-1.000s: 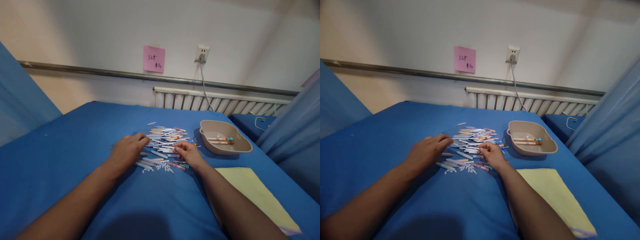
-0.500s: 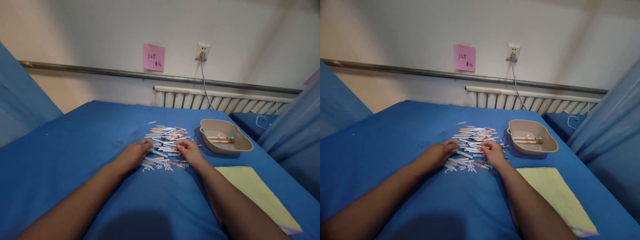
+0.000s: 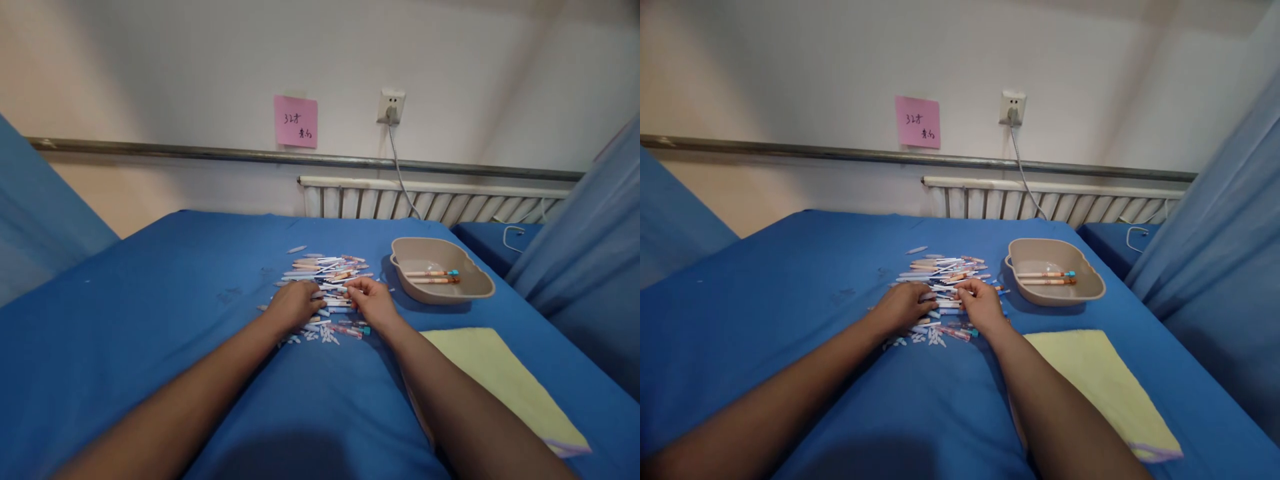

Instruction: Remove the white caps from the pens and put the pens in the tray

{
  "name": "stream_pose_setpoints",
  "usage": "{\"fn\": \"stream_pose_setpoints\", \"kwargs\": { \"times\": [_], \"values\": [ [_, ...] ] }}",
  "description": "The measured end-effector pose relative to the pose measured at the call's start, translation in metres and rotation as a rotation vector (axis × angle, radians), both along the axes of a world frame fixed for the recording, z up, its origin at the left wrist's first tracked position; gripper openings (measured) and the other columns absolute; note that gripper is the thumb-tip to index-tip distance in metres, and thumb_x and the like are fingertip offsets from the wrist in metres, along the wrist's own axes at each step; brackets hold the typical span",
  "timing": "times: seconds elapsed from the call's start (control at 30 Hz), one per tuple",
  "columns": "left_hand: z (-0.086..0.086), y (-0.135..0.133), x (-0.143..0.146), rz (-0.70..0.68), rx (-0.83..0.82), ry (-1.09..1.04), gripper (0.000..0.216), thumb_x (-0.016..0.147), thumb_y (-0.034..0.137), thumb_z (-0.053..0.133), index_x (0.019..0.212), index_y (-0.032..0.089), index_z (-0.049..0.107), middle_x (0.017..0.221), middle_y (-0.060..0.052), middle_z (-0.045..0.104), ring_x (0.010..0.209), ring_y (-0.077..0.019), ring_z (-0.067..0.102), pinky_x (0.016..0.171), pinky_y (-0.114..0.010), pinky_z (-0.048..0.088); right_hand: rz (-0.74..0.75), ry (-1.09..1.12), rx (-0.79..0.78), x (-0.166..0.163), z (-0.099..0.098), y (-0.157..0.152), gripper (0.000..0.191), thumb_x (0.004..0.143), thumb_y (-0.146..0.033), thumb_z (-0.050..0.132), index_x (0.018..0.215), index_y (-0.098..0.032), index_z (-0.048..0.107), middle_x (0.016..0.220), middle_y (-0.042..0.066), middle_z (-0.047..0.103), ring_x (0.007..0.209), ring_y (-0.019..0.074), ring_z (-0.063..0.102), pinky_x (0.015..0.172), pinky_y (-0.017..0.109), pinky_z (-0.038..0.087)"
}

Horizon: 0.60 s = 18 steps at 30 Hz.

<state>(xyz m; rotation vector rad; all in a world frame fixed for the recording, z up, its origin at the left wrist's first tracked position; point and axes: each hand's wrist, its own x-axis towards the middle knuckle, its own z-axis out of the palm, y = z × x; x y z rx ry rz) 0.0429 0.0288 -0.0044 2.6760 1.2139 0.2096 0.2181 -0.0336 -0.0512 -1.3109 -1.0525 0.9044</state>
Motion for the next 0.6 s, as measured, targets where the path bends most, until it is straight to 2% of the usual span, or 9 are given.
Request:
{"fn": "stream_pose_setpoints", "kwargs": {
  "times": [0.1,0.37,0.47,0.6],
  "values": [
    [-0.002,0.000,0.002,-0.002,-0.035,-0.027,0.019,0.079,0.036,0.054,0.077,0.022,0.067,0.079,-0.004,0.068,0.071,-0.0192,0.060,0.059,-0.026,0.036,-0.005,0.005,0.000,-0.001,0.001,0.000,0.024,0.070,-0.037,0.058,0.081,-0.017,0.063,0.067,0.001,0.067,0.046,0.0098,0.050,0.044,0.021,0.038],
    [-0.005,-0.003,-0.002,-0.024,0.001,-0.108,0.022,0.082,0.034,0.048,0.077,0.021,0.065,0.081,-0.004,0.066,0.074,-0.0186,0.058,0.062,-0.026,0.037,-0.012,0.039,-0.004,-0.001,0.005,-0.002,0.025,0.066,-0.038,0.060,0.078,-0.017,0.063,0.064,0.000,0.065,0.045,0.0092,0.049,0.045,0.022,0.038],
    [-0.001,0.000,-0.008,0.027,-0.114,-0.267,0.025,0.082,0.039,0.047,0.075,0.019,0.062,0.073,-0.001,0.063,0.069,-0.0168,0.056,0.060,-0.025,0.037,-0.028,0.056,-0.007,0.000,0.009,-0.003,0.027,0.065,-0.041,0.062,0.077,-0.017,0.062,0.063,0.000,0.064,0.044,0.0094,0.049,0.044,0.022,0.038],
    [0.006,0.003,-0.019,0.115,-0.414,-0.564,0.028,0.079,0.044,0.051,0.080,0.017,0.057,0.078,-0.001,0.065,0.063,-0.0133,0.053,0.057,-0.022,0.039,-0.028,0.077,-0.019,0.001,0.015,-0.006,0.029,0.063,-0.043,0.064,0.078,-0.017,0.062,0.063,0.001,0.064,0.045,0.0097,0.049,0.043,0.022,0.036]
  ]
}}
